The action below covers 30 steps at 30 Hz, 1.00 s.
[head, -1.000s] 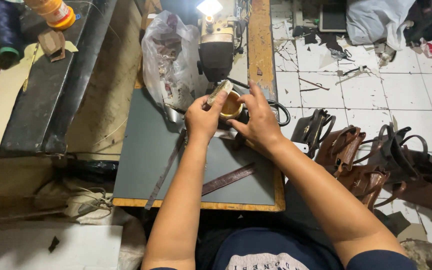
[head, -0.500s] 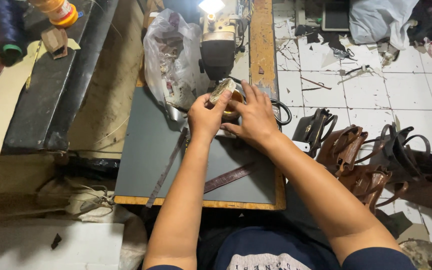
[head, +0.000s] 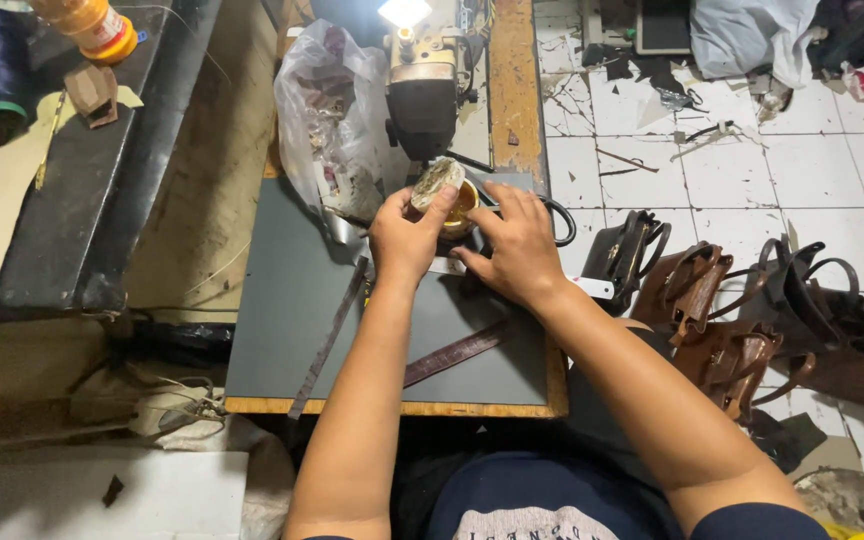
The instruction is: Hammering, gluing, and measuring leather strips for assembly
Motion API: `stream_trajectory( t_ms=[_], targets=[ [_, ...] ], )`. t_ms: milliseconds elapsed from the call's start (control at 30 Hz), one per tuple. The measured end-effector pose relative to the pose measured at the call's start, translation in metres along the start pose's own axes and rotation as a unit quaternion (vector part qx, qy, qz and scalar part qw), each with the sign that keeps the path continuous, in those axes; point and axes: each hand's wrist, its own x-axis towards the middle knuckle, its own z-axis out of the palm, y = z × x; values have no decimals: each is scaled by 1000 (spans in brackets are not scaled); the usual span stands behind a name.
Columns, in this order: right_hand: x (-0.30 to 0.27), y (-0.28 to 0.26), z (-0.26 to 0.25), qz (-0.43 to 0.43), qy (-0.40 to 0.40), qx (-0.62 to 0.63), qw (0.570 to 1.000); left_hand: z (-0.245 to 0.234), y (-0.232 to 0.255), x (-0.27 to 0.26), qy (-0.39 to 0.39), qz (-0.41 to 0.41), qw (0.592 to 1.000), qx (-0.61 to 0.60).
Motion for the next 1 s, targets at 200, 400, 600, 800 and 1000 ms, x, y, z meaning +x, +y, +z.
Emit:
stream_trajectory(
  t_ms=[200, 400, 600, 800, 1000],
  targets=[
    [-2, -7, -20, 36, -53, 31, 997, 2, -2, -1, 7, 30, 1000, 8],
    [-32, 4, -46, 110, 95, 196, 970, 6, -15, -5, 26, 118, 992, 27],
    [-72, 9, -61, 106, 111, 208, 966, 16, -30, -8, 60, 199, 973, 99],
    [-95, -30, -74, 27, 67, 194, 978, 19, -49, 3, 43, 205, 972, 106],
    [-127, -54, -69, -26, 76, 179, 981, -33, -33, -55, -37, 298, 952, 57]
  ],
)
